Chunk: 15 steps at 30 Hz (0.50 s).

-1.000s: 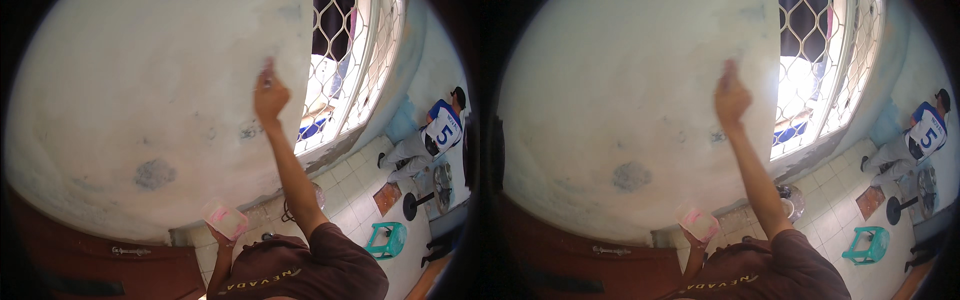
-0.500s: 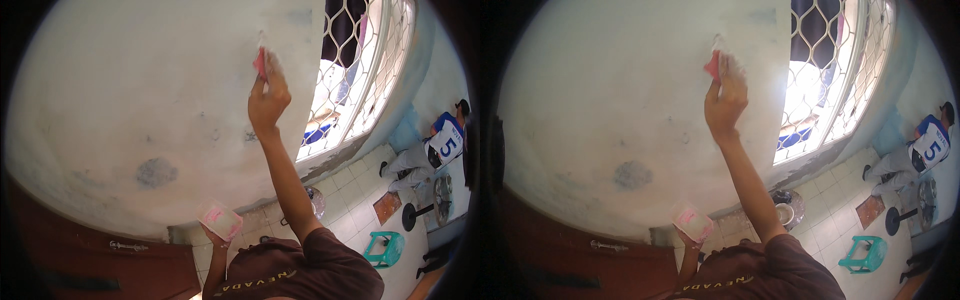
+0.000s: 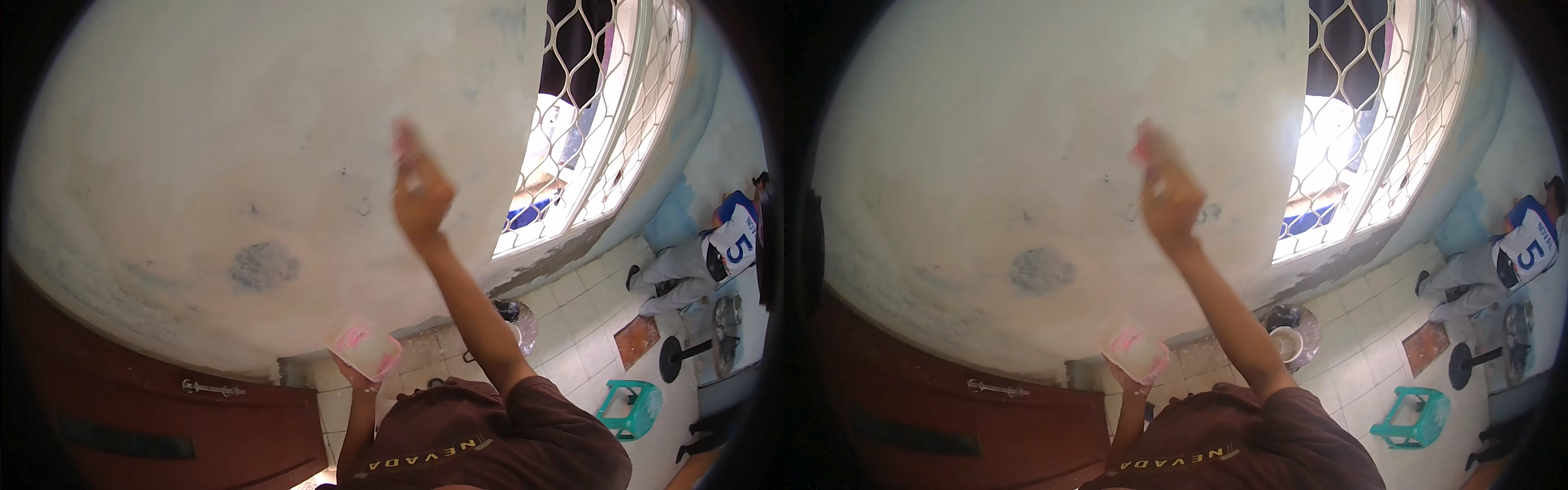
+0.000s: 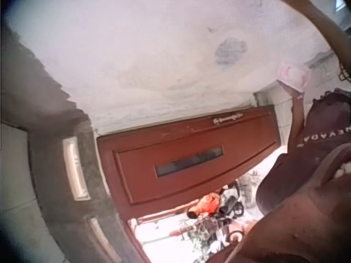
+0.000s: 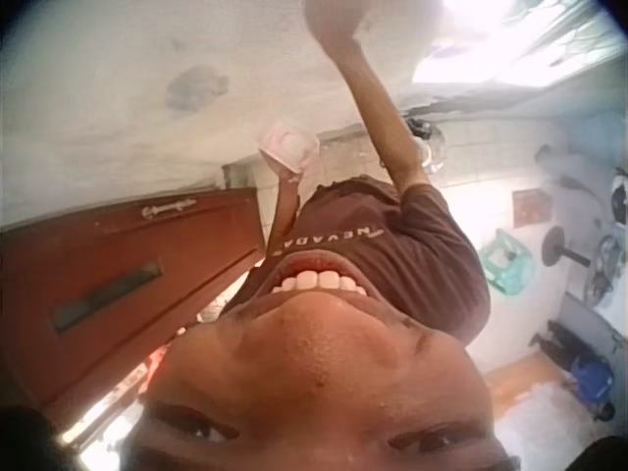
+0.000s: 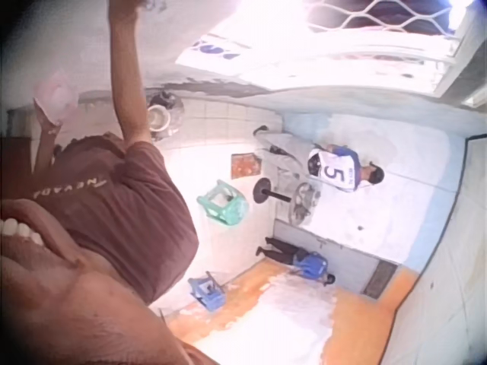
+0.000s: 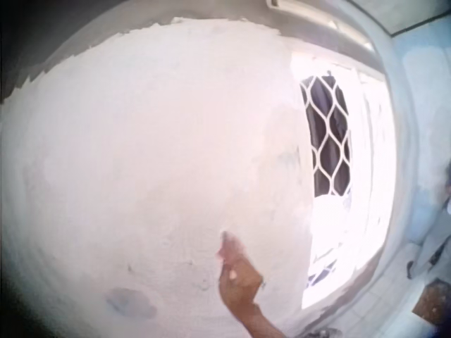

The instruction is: The person applies pink filler to a wall using a putty knife, repeatedly scraping material from a plastic container and spreading it over specific areas of the wall.

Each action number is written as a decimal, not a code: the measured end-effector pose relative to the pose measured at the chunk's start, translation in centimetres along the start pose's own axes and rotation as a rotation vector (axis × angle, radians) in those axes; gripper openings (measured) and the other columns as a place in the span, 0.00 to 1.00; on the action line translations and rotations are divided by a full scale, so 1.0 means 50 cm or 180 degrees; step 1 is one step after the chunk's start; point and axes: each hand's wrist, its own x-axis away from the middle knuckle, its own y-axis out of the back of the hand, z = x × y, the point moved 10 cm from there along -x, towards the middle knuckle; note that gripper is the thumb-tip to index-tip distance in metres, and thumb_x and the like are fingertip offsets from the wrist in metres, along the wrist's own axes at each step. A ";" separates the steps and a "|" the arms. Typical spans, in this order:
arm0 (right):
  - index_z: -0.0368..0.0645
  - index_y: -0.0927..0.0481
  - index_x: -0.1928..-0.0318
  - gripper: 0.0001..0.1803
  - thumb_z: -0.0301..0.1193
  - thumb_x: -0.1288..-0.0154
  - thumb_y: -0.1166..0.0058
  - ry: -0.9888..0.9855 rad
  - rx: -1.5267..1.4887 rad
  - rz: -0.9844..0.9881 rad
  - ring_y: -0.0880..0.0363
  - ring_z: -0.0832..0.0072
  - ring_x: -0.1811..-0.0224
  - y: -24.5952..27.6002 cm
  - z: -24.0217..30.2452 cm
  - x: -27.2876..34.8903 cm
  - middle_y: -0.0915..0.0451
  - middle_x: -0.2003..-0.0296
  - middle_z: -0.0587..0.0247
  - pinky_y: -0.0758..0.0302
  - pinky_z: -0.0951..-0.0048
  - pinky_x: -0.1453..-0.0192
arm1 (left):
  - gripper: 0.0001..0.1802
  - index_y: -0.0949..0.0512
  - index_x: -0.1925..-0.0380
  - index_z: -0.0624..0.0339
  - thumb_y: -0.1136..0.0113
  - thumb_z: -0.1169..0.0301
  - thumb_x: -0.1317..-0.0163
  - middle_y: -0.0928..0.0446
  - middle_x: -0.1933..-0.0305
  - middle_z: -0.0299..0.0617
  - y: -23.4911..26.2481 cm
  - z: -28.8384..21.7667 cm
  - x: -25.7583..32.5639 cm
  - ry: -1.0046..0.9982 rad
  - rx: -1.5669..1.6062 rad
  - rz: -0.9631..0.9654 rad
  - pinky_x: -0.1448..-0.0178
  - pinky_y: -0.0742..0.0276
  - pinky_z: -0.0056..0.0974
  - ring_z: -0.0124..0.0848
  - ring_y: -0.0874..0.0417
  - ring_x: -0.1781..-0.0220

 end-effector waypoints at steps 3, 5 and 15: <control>0.38 0.19 0.32 0.26 0.19 0.30 0.42 -0.0721 0.0303 -0.0531 0.07 0.61 0.56 0.029 -0.099 -0.105 0.12 0.44 0.48 0.14 0.65 0.53 | 0.40 0.29 0.29 0.48 0.60 0.31 0.24 0.22 0.33 0.42 0.023 0.007 0.005 0.0189 0.0168 0.0387 0.31 0.19 0.61 0.47 0.18 0.33; 0.38 0.20 0.31 0.29 0.22 0.33 0.38 -0.0969 0.0574 -0.0347 0.08 0.55 0.60 -0.021 -0.099 -0.095 0.12 0.45 0.44 0.15 0.62 0.57 | 0.39 0.29 0.29 0.48 0.60 0.32 0.24 0.22 0.33 0.43 0.022 0.010 0.013 0.0275 0.0295 0.0390 0.32 0.18 0.61 0.47 0.18 0.34; 0.37 0.18 0.34 0.25 0.17 0.32 0.45 -0.0173 -0.0654 0.0513 0.09 0.55 0.49 -0.099 0.103 -0.003 0.10 0.49 0.48 0.13 0.64 0.46 | 0.41 0.31 0.28 0.47 0.61 0.30 0.25 0.22 0.33 0.42 0.024 0.039 -0.032 0.0307 0.0121 0.0280 0.32 0.19 0.62 0.48 0.19 0.34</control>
